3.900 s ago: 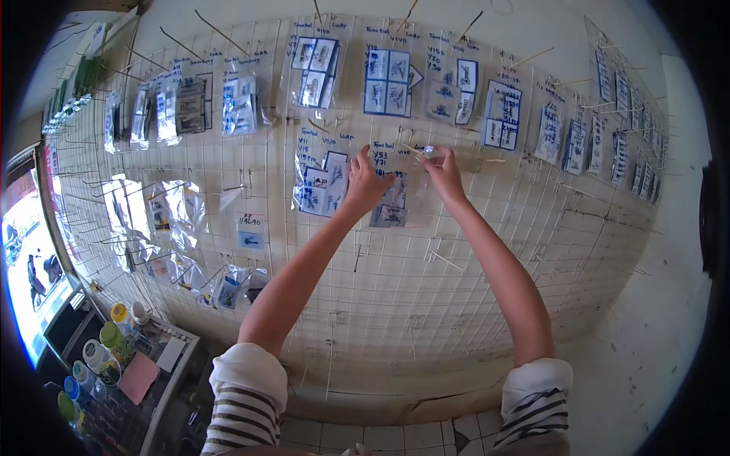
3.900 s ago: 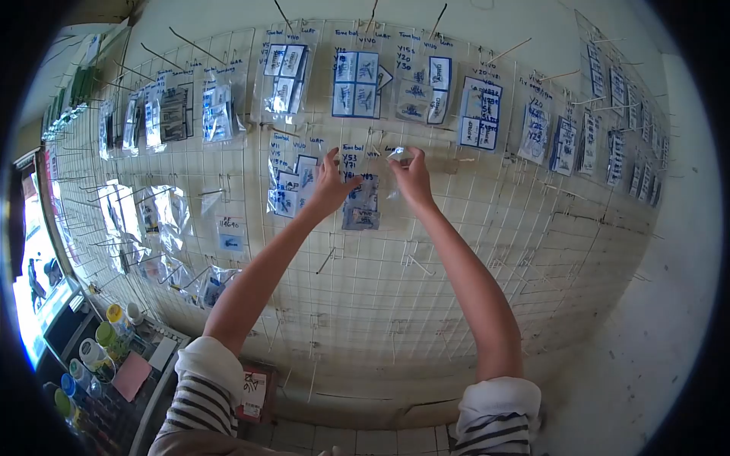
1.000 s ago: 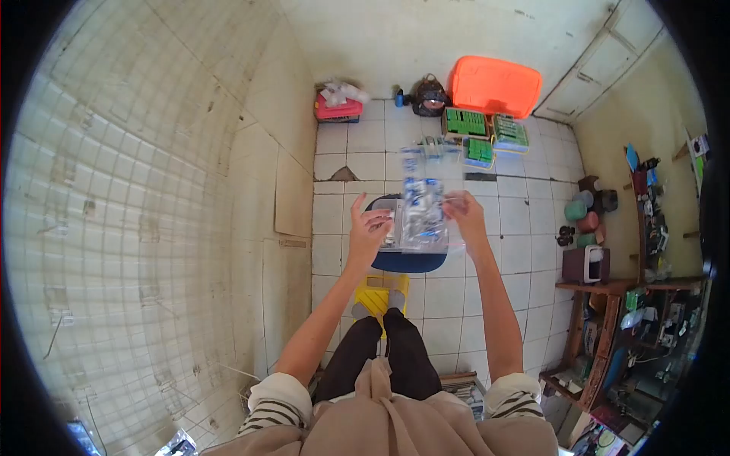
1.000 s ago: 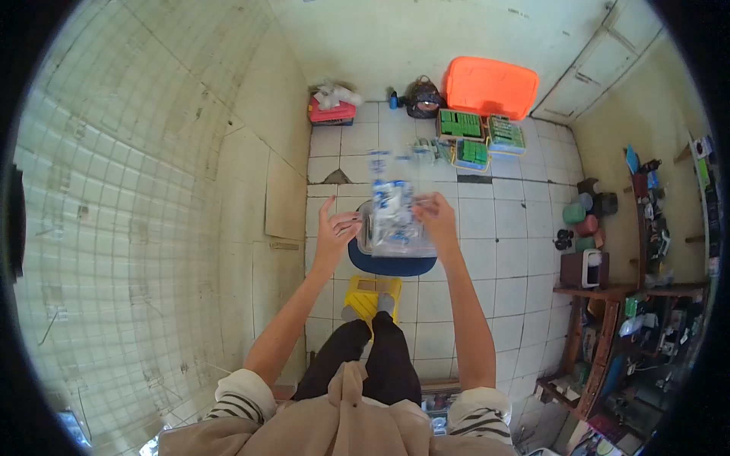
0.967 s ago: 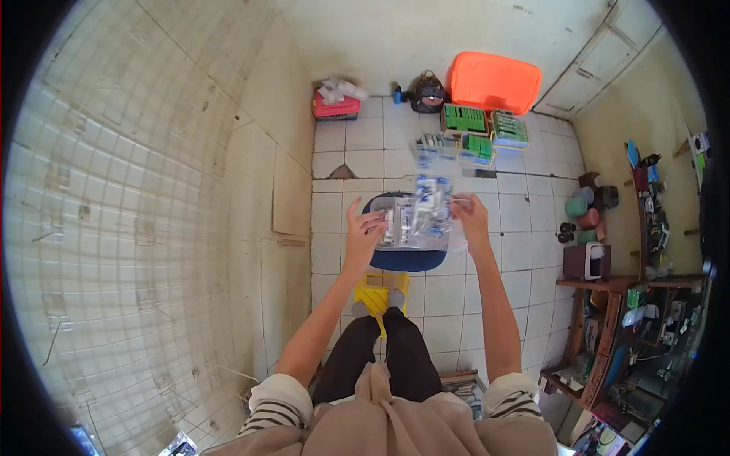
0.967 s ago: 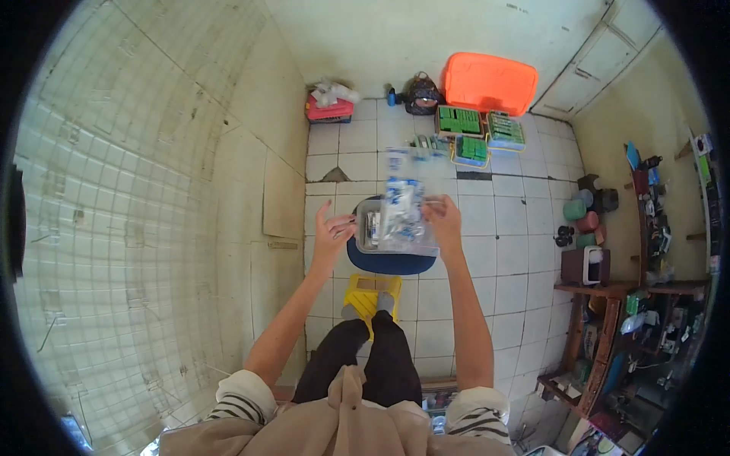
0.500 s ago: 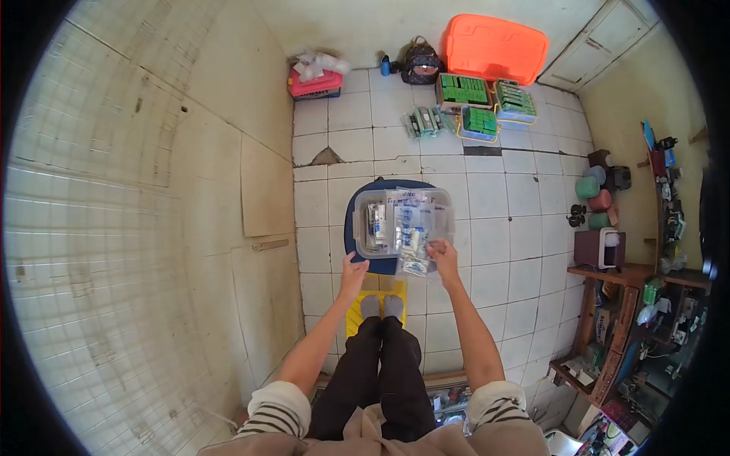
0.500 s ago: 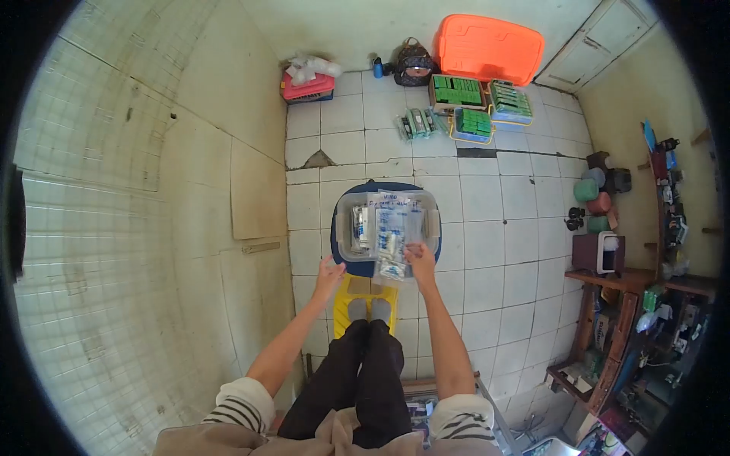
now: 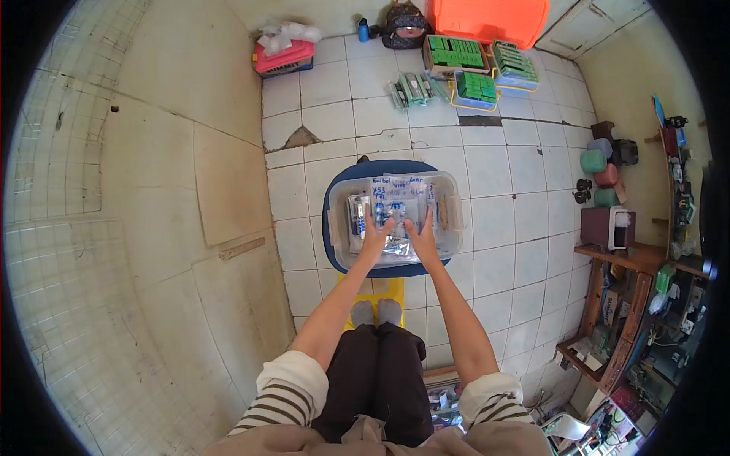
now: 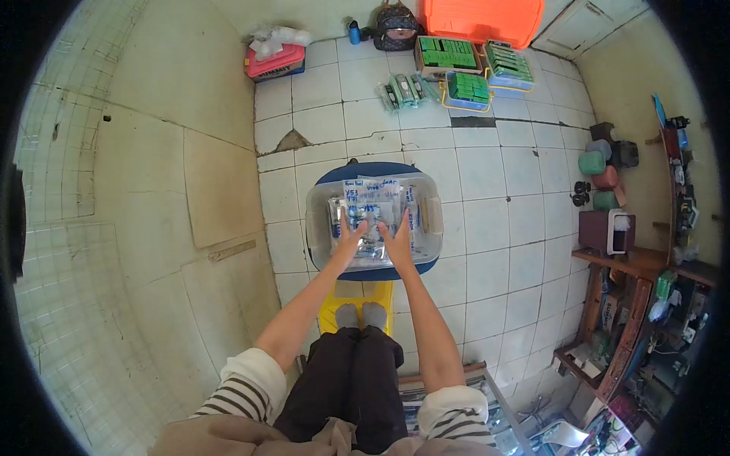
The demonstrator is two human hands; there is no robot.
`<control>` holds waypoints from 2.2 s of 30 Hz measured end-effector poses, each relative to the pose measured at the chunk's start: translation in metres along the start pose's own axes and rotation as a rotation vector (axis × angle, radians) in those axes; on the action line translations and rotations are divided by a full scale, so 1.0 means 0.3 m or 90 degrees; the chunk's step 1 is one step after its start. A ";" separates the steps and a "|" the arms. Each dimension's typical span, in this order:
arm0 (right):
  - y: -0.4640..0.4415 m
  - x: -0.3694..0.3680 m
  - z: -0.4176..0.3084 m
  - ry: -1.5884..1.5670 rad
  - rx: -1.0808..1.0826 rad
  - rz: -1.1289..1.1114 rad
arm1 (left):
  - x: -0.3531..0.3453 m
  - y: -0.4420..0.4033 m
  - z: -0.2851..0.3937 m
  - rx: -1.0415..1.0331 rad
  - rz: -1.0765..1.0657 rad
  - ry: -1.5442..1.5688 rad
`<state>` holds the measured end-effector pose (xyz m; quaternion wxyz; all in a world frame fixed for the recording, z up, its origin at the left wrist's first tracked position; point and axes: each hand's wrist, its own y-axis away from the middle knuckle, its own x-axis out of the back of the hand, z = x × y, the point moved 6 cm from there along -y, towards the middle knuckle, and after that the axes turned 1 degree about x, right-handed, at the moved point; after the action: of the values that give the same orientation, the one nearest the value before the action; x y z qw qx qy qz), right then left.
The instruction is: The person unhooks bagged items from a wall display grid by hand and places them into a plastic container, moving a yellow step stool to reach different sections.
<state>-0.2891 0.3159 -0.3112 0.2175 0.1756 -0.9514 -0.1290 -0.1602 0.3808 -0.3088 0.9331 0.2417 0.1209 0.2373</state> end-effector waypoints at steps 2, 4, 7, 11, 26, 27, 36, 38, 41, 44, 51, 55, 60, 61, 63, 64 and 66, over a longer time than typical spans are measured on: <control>-0.004 -0.009 -0.006 -0.059 -0.008 -0.017 | -0.038 -0.007 0.013 -0.044 0.011 -0.057; -0.006 -0.011 0.006 -0.015 0.060 -0.009 | -0.041 -0.048 -0.048 -0.098 -0.002 -0.076; -0.013 -0.013 0.006 0.019 0.052 -0.020 | -0.019 -0.068 -0.093 -0.104 0.016 -0.105; 0.016 0.033 -0.053 0.056 0.050 -0.002 | 0.043 0.022 0.014 -0.060 0.081 -0.179; 0.800 0.351 -0.245 0.327 -0.003 -0.146 | 0.714 1.141 0.176 0.161 0.161 -0.467; 0.834 0.322 -0.268 0.345 -0.016 -0.204 | 0.738 1.201 0.151 0.180 0.136 -0.433; 0.726 -0.027 -0.523 0.676 0.367 -0.581 | 0.719 1.672 0.054 0.230 0.442 -0.137; 0.675 -0.148 -0.614 0.733 0.494 -0.619 | 0.669 1.746 0.037 0.186 0.457 -0.095; 0.696 -0.363 -0.802 0.662 0.535 -0.726 | 0.631 1.870 0.117 -0.005 0.580 -0.022; 0.949 -0.516 -1.122 0.497 0.280 -0.992 | 0.614 2.022 0.362 -0.134 0.676 0.079; 2.033 -0.164 -2.247 0.235 0.821 -1.435 | 0.442 2.570 1.232 -0.403 0.661 -0.203; 2.281 -0.066 -2.616 -0.118 0.949 -1.412 | 0.387 2.901 1.519 -0.587 0.727 -0.496; 2.575 -0.149 -2.901 -0.460 0.817 -1.230 | 0.574 3.232 1.741 -0.681 1.153 -0.501; 2.610 -0.216 -2.927 -0.480 0.804 -1.170 | 0.642 3.271 1.775 -0.697 1.173 -0.467; 2.677 -0.372 -2.944 -0.439 0.807 -1.121 | 0.811 3.335 1.810 -0.722 1.192 -0.438; 2.707 -0.414 -2.944 -0.440 0.809 -1.121 | 0.907 3.367 1.792 -0.631 1.337 -0.528; 2.726 -0.504 -2.927 -0.380 0.749 -1.044 | 1.007 3.370 1.743 -0.517 1.478 -0.615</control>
<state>0.0143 0.9668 0.6620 -0.2987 0.8048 -0.4691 0.2074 -0.1117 1.1054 0.6182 0.1435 -0.0312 -0.5771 0.8033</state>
